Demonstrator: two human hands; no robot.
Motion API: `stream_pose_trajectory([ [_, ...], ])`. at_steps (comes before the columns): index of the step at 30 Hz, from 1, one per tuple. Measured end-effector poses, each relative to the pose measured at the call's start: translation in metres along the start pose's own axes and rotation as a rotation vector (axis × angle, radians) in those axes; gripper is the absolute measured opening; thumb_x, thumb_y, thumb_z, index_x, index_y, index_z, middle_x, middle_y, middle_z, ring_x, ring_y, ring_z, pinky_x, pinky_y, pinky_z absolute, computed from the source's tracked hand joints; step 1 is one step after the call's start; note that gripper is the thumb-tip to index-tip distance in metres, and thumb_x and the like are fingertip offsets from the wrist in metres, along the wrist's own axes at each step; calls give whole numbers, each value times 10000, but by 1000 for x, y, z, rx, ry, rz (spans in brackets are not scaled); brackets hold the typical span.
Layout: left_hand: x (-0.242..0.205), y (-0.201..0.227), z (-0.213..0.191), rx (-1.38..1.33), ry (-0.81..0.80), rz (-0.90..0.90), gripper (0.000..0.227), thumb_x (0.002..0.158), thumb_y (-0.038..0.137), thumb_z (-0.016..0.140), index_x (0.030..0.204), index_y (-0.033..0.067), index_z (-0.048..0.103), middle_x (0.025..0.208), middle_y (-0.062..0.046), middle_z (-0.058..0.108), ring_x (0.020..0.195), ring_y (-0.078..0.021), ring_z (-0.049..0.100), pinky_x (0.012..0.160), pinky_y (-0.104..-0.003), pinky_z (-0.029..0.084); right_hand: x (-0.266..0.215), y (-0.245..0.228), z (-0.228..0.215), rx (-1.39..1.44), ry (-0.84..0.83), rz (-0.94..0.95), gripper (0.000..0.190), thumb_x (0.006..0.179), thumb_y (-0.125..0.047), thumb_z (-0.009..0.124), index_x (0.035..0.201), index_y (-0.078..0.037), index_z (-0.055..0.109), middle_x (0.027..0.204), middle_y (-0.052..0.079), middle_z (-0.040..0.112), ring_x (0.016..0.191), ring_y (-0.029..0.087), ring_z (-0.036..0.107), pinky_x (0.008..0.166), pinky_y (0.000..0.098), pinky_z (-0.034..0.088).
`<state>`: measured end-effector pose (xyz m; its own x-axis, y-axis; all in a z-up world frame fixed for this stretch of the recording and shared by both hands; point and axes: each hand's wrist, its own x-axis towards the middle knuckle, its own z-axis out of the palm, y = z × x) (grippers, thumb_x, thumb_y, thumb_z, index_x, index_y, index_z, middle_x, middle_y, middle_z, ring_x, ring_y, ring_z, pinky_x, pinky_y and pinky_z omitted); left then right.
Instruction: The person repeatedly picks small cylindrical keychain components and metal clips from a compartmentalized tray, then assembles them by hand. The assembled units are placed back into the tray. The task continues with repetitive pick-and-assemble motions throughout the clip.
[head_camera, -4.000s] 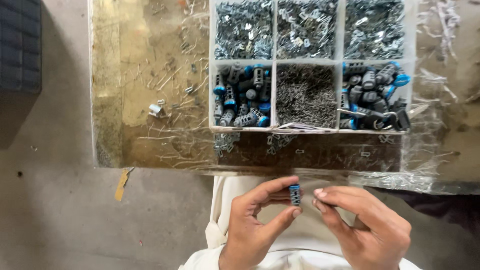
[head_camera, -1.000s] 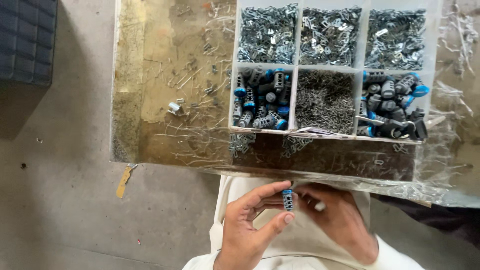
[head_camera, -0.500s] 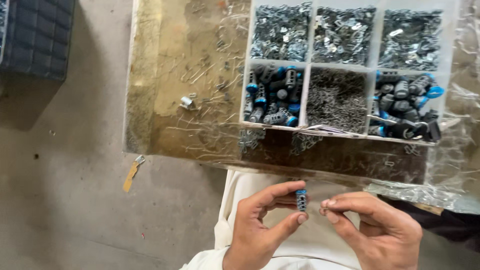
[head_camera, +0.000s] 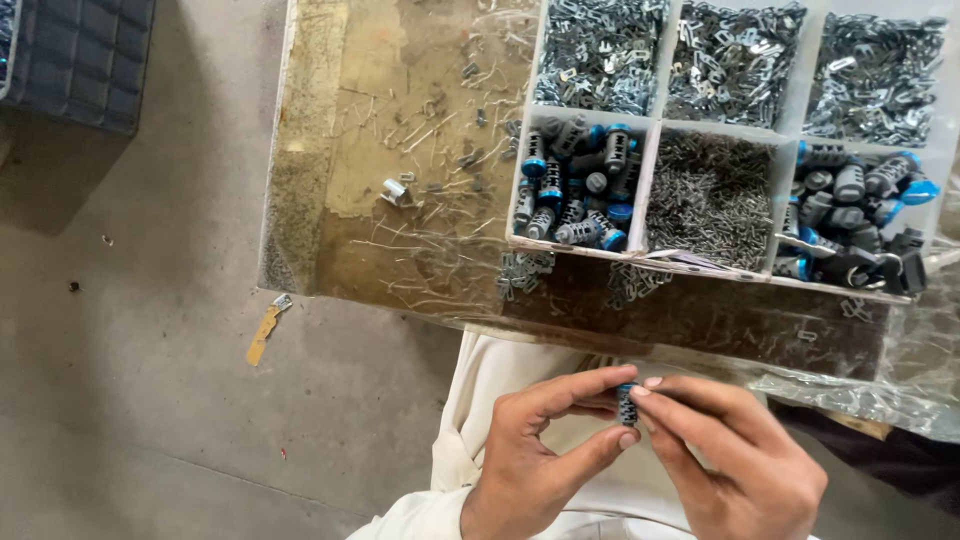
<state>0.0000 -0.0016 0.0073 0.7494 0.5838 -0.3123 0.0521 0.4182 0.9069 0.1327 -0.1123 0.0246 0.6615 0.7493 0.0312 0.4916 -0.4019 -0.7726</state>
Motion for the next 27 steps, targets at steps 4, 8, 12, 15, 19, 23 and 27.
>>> stream_pose_trajectory([
  [4, 1, -3, -4, -105, -25, -7, 454, 933, 60, 773, 1368, -13, 665, 1176, -106, 767, 1113, -160, 723, 1034, -319, 576, 2, -1, -2, 50, -16, -32, 257, 865, -15, 738, 1117, -60, 768, 1118, 117, 751, 987, 166, 769, 846, 287, 623],
  [8, -4, -6, -13, -170, -10, -11, 461, 953, 60, 767, 1392, -17, 649, 1160, -75, 742, 1102, -145, 696, 1044, -312, 561, 14, -4, 4, -6, 4, -183, 258, 883, -9, 729, 1133, -70, 751, 1114, 117, 724, 979, 184, 752, 851, 303, 606],
  [12, -5, -7, -27, -168, 90, 10, 488, 917, 56, 783, 1377, -25, 640, 1156, -67, 741, 1072, -138, 695, 994, -299, 567, 32, -18, 24, -201, 14, -312, 373, 836, -29, 773, 1193, -137, 772, 1130, 84, 712, 869, 183, 718, 779, 323, 587],
  [15, -8, -7, -37, -192, 168, 38, 483, 908, 58, 789, 1357, -40, 638, 1156, -76, 744, 1064, -142, 704, 981, -302, 576, 48, -29, 37, -272, -35, -462, 428, 811, -73, 788, 1230, -155, 762, 1121, 78, 676, 753, 185, 682, 682, 350, 554],
  [19, -10, -6, -45, -195, 218, 68, 480, 908, 60, 794, 1351, -44, 643, 1149, -90, 751, 1060, -146, 710, 980, -307, 577, 55, -38, 44, -340, -65, -460, 442, 803, -101, 796, 1240, -160, 770, 1082, 78, 656, 681, 174, 657, 631, 347, 539],
  [23, -9, -7, -51, -196, 231, 51, 486, 895, 66, 793, 1345, -33, 641, 1155, -93, 764, 1062, -146, 720, 982, -303, 579, 52, -38, 42, -282, -2, -422, 368, 865, -95, 799, 1228, -143, 756, 1095, 69, 650, 752, 177, 675, 683, 336, 550],
  [27, -8, -10, -52, -186, 223, 45, 492, 896, 67, 798, 1354, -32, 645, 1145, -89, 756, 1056, -142, 710, 977, -306, 573, 55, -37, 42, -277, -71, -452, 384, 818, -80, 807, 1201, -87, 772, 1095, 119, 659, 703, 170, 674, 663, 348, 554],
])
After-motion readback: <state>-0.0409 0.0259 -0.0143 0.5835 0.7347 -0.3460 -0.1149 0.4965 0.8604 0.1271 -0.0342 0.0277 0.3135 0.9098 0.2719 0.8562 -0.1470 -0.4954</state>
